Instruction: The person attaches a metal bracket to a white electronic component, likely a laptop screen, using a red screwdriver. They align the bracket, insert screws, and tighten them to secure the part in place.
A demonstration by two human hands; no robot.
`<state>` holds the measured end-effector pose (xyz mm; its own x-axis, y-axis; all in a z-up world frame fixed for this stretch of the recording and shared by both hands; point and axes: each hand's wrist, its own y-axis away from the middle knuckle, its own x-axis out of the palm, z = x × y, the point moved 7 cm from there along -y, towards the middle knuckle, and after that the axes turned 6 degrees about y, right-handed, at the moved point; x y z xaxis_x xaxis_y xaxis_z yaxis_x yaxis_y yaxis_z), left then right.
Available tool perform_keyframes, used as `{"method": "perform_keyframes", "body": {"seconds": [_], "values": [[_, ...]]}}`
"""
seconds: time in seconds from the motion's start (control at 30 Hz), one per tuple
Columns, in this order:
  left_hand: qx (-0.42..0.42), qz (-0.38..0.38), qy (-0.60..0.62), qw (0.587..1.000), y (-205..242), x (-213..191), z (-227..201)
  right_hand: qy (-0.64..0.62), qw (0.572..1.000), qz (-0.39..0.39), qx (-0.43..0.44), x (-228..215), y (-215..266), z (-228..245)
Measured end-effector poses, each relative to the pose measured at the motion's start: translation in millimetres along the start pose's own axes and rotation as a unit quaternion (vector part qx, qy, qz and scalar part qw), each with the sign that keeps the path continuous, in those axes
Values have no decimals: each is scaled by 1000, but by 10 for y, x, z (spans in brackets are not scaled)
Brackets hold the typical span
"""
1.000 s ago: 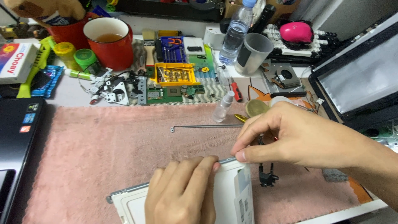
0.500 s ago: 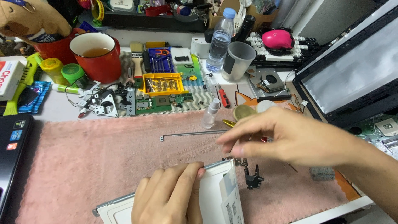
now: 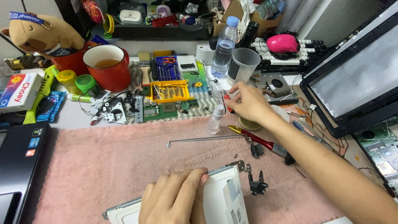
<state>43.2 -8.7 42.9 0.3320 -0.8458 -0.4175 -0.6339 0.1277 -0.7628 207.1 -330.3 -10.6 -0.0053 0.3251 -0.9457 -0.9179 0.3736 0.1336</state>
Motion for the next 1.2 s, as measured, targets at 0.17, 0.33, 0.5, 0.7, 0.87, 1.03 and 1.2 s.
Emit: {"method": "perform_keyframes", "body": {"seconds": [0.17,0.33,0.5,0.7,0.87,1.03,1.2], "values": [[-18,46,-4,999,34,46,49,45,997,20,58,143,-159,-59],[-3,15,-2,1000,-48,-6,-40,-6,995,-8,100,-34,-230,-364],[14,38,23,999,-84,-41,-54,-99,991,-72,48,-869,595,-358],[30,30,24,999,-88,-59,-78,-181,937,-194,-229,-1521,1256,-124],[28,32,23,999,-85,-65,-85,-416,873,-45,-253,-1385,1549,546],[35,32,22,999,-76,-60,-76,-341,896,16,-286,-1178,1683,912],[29,34,15,999,-75,-54,-79,-383,877,85,-278,-994,1659,954]]}}
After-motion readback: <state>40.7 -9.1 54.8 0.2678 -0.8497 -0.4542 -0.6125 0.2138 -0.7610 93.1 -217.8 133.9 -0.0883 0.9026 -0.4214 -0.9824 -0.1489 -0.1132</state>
